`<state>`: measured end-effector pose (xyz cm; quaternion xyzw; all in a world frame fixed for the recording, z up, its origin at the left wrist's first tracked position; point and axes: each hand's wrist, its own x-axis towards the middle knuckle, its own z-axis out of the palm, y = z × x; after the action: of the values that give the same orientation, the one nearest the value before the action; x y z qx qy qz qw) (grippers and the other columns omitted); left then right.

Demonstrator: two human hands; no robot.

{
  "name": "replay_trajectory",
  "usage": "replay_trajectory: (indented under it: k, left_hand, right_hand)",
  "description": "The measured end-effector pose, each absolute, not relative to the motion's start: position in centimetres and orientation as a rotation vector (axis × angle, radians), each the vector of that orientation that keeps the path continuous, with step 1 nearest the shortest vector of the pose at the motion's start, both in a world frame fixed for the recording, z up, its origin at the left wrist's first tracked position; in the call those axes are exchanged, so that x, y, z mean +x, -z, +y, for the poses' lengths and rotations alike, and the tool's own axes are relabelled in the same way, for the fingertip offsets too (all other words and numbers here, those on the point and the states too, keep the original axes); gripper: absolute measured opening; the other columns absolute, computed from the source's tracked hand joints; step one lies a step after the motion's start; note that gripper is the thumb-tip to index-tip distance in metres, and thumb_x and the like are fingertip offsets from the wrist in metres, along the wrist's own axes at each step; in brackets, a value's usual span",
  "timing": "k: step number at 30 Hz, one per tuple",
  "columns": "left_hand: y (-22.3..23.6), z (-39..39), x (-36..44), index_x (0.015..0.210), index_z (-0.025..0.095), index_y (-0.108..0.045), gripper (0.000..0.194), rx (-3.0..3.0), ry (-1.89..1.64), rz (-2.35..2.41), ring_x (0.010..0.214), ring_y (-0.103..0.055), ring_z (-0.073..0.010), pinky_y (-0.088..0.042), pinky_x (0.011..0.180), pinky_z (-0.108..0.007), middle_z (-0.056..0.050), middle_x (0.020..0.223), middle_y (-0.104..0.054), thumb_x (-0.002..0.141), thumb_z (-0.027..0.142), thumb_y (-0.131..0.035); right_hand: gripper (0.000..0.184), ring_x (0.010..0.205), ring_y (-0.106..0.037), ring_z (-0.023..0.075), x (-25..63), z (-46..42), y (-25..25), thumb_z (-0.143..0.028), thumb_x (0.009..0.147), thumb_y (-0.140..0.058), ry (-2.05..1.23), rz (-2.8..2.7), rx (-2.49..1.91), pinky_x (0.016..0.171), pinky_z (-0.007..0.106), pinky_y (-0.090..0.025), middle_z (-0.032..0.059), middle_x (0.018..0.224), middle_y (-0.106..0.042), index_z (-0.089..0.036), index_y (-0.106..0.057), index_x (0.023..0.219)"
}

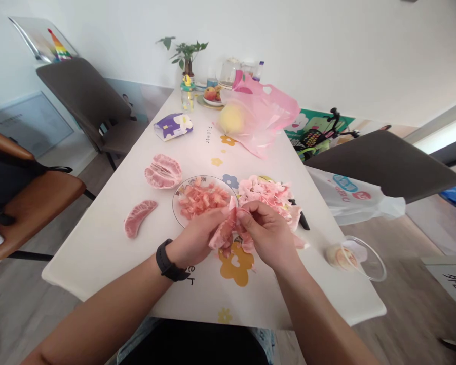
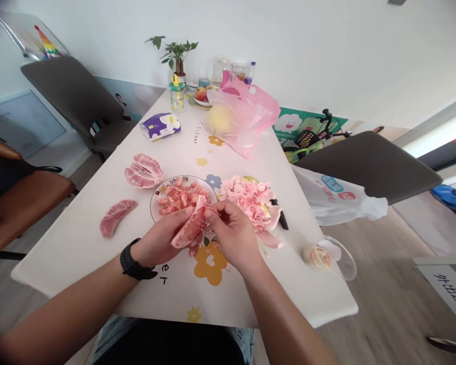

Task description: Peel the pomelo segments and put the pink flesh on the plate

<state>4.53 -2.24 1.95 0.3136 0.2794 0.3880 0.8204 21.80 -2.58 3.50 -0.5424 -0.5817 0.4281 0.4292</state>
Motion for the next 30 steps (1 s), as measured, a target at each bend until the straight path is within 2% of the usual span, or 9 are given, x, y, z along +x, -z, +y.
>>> replay_trajectory:
  k: [3, 6, 12, 19, 21, 24, 27, 30]
  left_hand:
    - [-1.8, -2.2, 4.5, 0.1, 0.017, -0.067, 0.039, 0.711, -0.872, 0.663, 0.059, -0.061, -0.0142, -0.05, 0.053, -0.026, -0.001, 0.077, -0.067, 0.084, 0.048, -0.084]
    - [-1.7, -2.3, 4.6, 0.102, 0.016, -0.067, 0.04, 0.675, -0.915, 0.625, 0.058, -0.061, -0.0141, -0.047, 0.052, -0.026, -0.001, 0.078, -0.069, 0.084, 0.047, -0.084]
    - [-1.3, -2.4, 4.9, 0.107, 0.016, -0.069, 0.041, 0.627, -0.977, 0.599, 0.058, -0.062, -0.0149, -0.049, 0.053, -0.028, -0.003, 0.077, -0.07, 0.083, 0.046, -0.084]
    - [0.0, -2.5, 5.0, 0.119, 0.017, -0.07, 0.051, 0.728, -1.0, 0.61, 0.058, -0.063, -0.0148, -0.05, 0.054, -0.028, -0.003, 0.081, -0.072, 0.084, 0.052, -0.083]
    - [0.3, -2.7, 5.2, 0.117, 0.018, -0.071, 0.048, 0.798, -1.055, 0.622, 0.059, -0.063, -0.0142, -0.049, 0.054, -0.028, -0.003, 0.082, -0.073, 0.086, 0.054, -0.081]
    - [0.0, -3.0, 5.3, 0.108, 0.02, -0.072, 0.042, 0.848, -1.174, 0.622, 0.059, -0.062, -0.0141, -0.049, 0.055, -0.027, -0.001, 0.075, -0.07, 0.088, 0.055, -0.08]
    - [-1.2, -2.9, 4.8, 0.098, 0.02, -0.071, 0.04, 0.799, -1.275, 0.592, 0.055, -0.059, -0.015, -0.047, 0.053, -0.028, -0.001, 0.068, -0.067, 0.088, 0.057, -0.078]
    - [-2.6, -2.4, 3.9, 0.095, 0.016, -0.071, 0.044, 0.802, -1.193, 0.518, 0.053, -0.058, -0.0164, -0.044, 0.051, -0.029, -0.004, 0.064, -0.067, 0.09, 0.06, -0.072]
  right_hand:
    - [0.035, 0.064, -0.06, 0.0181, 21.7, -2.9, -3.7, -0.056, 0.097, -0.066, -0.971, -1.508, -1.451, 0.06, 0.032, -0.049, 0.0005, 0.071, -0.066, -0.023, -0.062, 0.087]
    - [0.035, 0.064, -0.063, 0.0194, 21.4, -2.9, -3.8, -0.057, 0.097, -0.064, -0.927, -1.469, -1.494, 0.062, 0.033, -0.051, 0.0005, 0.069, -0.067, -0.025, -0.057, 0.086]
    - [0.037, 0.06, -0.063, 0.0182, 21.2, -2.4, -2.2, -0.058, 0.092, -0.071, -1.174, -1.178, -1.393, 0.057, 0.032, -0.052, -0.0026, 0.067, -0.065, -0.026, -0.054, 0.085]
    - [0.045, 0.052, -0.057, 0.0155, 21.3, -1.8, -1.9, -0.06, 0.08, -0.082, -1.4, -0.992, -1.318, 0.048, 0.028, -0.042, -0.0052, 0.06, -0.058, -0.025, -0.053, 0.08]
    - [0.046, 0.051, -0.057, 0.0155, 21.0, -2.0, -2.2, -0.06, 0.078, -0.083, -1.448, -0.992, -1.312, 0.049, 0.029, -0.043, -0.0057, 0.059, -0.056, -0.025, -0.052, 0.078]
    - [0.042, 0.052, -0.059, 0.0168, 20.6, -2.7, -2.0, -0.058, 0.084, -0.075, -1.48, -1.037, -1.314, 0.054, 0.032, -0.049, -0.0059, 0.058, -0.054, -0.026, -0.049, 0.076]
    - [0.032, 0.052, -0.06, 0.0186, 21.3, -3.8, -0.9, -0.05, 0.09, -0.066, -1.287, -1.162, -1.488, 0.052, 0.032, -0.047, -0.0047, 0.057, -0.057, -0.027, -0.048, 0.078]
    - [0.024, 0.054, -0.063, 0.0212, 23.2, -4.7, -0.2, -0.043, 0.091, -0.063, -1.009, -1.327, -1.645, 0.052, 0.033, -0.048, -0.0029, 0.058, -0.063, -0.028, -0.049, 0.079]
